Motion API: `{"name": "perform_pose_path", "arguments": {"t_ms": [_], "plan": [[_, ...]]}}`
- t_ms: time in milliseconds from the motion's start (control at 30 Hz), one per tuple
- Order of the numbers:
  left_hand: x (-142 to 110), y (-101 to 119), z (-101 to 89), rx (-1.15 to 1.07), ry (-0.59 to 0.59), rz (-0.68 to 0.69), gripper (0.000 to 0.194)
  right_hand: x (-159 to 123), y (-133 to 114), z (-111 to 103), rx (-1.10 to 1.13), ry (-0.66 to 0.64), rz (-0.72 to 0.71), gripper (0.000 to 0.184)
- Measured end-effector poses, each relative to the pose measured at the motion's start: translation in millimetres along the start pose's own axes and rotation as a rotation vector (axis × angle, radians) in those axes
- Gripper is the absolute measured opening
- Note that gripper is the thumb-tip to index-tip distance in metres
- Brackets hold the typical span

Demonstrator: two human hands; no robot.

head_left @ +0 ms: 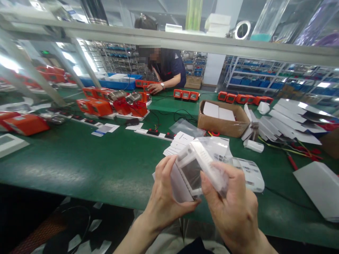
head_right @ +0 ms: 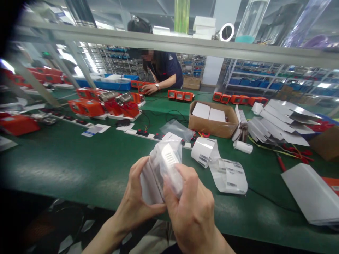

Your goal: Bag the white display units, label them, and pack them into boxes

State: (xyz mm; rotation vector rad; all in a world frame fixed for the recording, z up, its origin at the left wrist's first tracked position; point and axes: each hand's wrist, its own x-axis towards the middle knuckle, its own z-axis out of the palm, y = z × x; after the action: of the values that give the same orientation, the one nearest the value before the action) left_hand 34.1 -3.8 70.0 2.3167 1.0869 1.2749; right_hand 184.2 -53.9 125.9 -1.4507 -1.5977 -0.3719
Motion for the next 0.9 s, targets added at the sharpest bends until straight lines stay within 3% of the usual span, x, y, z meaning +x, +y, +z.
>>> {"name": "perform_pose_path", "arguments": {"t_ms": [167, 233, 300, 333, 467, 767, 900], "plan": [[1, -2, -0.3, -0.018, -0.013, -0.061, 0.106, 7, 4, -6, 0.161, -0.171, 0.036, 0.034], [1, -3, -1.1, -0.013, -0.020, -0.106, 0.104, 0, 7, -11, 0.271, -0.063, 0.074, 0.036], [0, -5, -2.1, -0.019, -0.023, -0.142, 0.103, -10, 8, -14, 0.345, 0.062, 0.037, 0.026], [0, -6, -2.4, -0.031, -0.024, -0.158, 0.103, -15, 9, -14, 0.350, 0.055, -0.007, 0.021], [-1, -12, -2.6, -0.120, -0.006, -0.209, 0.103, -25, 8, -7, 0.228, -0.242, -0.111, 0.016], [-2, -13, -1.3, -0.230, 0.038, -0.247, 0.098, -18, 7, 2, -0.023, -0.349, -0.292, 0.025], [-4, -16, 0.2, -0.229, 0.043, -0.224, 0.100, -12, 14, 0, 0.108, -0.475, -0.241, 0.012]]}}
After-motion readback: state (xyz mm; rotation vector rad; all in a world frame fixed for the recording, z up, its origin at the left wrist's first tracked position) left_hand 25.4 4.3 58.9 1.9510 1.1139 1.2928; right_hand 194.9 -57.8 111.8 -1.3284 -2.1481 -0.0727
